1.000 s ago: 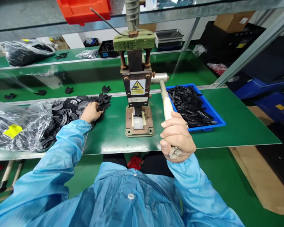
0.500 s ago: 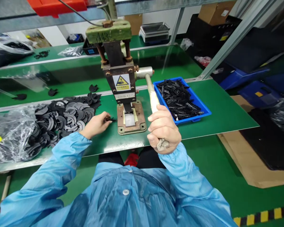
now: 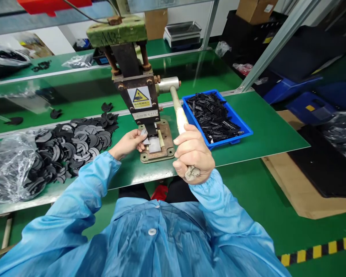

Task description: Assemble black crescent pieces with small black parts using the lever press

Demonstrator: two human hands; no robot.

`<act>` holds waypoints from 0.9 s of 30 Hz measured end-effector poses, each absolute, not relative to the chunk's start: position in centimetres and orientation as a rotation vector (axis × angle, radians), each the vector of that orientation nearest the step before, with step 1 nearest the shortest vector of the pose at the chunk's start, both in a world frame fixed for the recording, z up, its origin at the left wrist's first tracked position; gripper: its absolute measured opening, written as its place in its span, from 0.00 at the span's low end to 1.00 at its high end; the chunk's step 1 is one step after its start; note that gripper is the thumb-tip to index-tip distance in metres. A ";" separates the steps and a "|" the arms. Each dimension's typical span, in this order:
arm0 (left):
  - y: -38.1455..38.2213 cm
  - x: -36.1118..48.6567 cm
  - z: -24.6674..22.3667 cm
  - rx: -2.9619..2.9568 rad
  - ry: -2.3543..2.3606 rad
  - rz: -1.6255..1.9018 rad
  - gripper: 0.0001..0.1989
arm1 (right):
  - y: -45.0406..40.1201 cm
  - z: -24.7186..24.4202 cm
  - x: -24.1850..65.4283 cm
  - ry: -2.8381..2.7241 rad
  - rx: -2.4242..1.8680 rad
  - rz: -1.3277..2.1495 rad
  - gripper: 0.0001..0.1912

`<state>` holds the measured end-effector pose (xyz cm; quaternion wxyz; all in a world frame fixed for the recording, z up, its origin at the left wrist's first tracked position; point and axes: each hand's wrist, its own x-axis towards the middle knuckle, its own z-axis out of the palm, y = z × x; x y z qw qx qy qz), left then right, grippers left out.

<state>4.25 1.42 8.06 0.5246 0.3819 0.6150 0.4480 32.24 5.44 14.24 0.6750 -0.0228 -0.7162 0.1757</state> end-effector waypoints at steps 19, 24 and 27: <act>4.4 4.9 10.3 0.675 1.667 0.716 0.12 | 5.1 14.1 32.1 -1.597 -0.088 0.392 0.13; 3.9 5.2 9.9 0.690 1.649 0.792 0.15 | 5.3 14.2 32.3 -1.612 -0.083 0.392 0.13; 3.8 5.3 9.7 0.696 1.642 0.818 0.15 | 5.2 14.2 32.3 -1.616 -0.068 0.394 0.13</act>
